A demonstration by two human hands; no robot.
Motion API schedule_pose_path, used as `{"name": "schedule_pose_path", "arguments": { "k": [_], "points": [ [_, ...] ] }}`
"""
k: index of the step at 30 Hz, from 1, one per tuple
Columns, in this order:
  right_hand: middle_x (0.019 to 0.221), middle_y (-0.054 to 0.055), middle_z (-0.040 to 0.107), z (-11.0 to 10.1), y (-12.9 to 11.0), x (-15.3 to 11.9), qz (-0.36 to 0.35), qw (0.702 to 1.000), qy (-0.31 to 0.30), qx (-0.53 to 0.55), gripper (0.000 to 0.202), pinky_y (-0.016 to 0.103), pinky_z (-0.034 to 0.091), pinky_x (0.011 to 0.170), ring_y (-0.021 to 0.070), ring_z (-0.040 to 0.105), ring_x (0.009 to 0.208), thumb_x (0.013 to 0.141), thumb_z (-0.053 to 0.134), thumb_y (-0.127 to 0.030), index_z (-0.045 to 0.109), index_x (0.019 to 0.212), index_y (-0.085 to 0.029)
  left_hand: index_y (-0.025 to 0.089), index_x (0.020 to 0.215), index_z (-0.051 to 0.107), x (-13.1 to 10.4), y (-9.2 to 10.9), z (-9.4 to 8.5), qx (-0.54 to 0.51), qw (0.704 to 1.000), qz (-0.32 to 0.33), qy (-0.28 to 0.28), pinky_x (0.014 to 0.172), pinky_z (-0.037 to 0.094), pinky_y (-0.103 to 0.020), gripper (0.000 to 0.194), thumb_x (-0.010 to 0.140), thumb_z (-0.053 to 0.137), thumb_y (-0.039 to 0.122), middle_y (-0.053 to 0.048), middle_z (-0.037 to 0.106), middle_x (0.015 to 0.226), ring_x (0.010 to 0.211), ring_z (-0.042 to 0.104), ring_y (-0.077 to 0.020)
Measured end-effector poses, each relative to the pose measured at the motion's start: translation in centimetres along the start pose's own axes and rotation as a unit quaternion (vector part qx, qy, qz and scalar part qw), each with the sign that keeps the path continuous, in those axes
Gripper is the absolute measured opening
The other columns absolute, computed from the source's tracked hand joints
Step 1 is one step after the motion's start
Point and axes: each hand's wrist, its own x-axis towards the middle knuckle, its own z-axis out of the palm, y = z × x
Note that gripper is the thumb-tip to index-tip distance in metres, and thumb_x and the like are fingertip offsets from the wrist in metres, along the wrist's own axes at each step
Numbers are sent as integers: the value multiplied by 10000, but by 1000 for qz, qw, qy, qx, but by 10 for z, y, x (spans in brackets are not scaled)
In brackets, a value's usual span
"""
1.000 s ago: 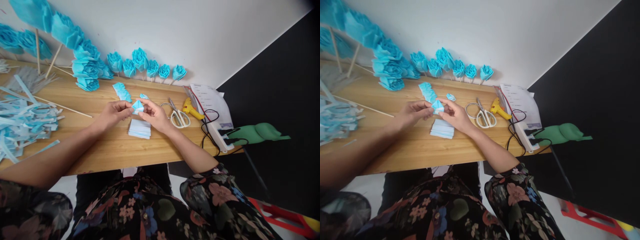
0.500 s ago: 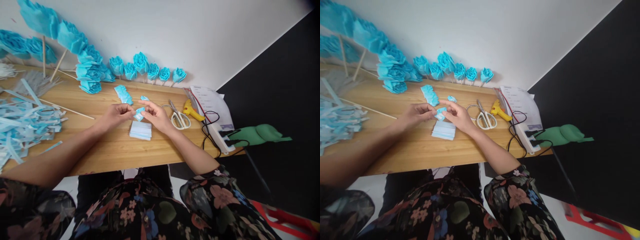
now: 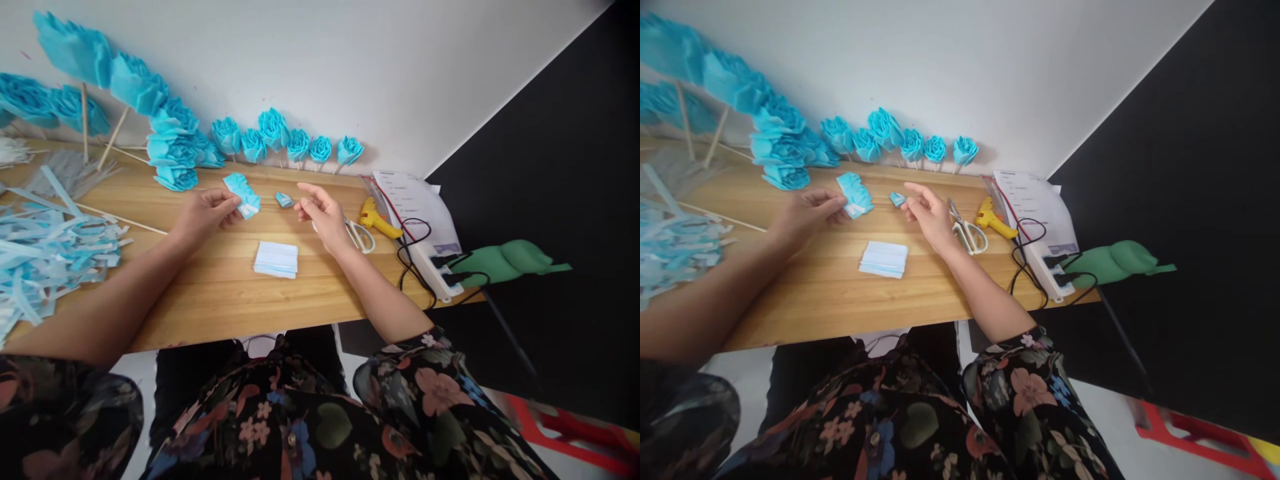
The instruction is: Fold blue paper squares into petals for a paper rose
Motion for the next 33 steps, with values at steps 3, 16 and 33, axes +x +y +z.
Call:
{"name": "schedule_pose_path", "arguments": {
  "k": [3, 16, 33],
  "points": [
    [858, -7, 714, -1, 3, 2, 5, 1000, 12, 12, 435, 218, 531, 655, 78, 590, 661, 884, 640, -418, 611, 1270, -218, 190, 727, 650, 2, -5, 0, 26, 1000, 2, -3, 508, 397, -227, 280, 781, 685, 463, -27, 672, 657, 542, 535, -124],
    [876, 6, 722, -1, 7, 3, 1, 1000, 0, 11, 431, 220, 523, 636, 83, 591, 670, 881, 648, -440, 625, 1244, -210, 213, 681, 680, -2, -7, 1, 140, 988, 56, -9, 516, 286, -283, 248, 797, 642, 428, 14, 593, 542, 484, 421, -137],
    [849, -1, 721, 1, 5, 3, 8, 999, 8, 34, 388, 204, 513, 607, 74, 576, 638, 871, 655, -359, 627, 1216, -183, 214, 768, 723, -9, 1, 5, 174, 977, 120, 27, 586, 316, -279, 229, 803, 625, 418, -14, 668, 661, 606, 513, -168]
  ]
}}
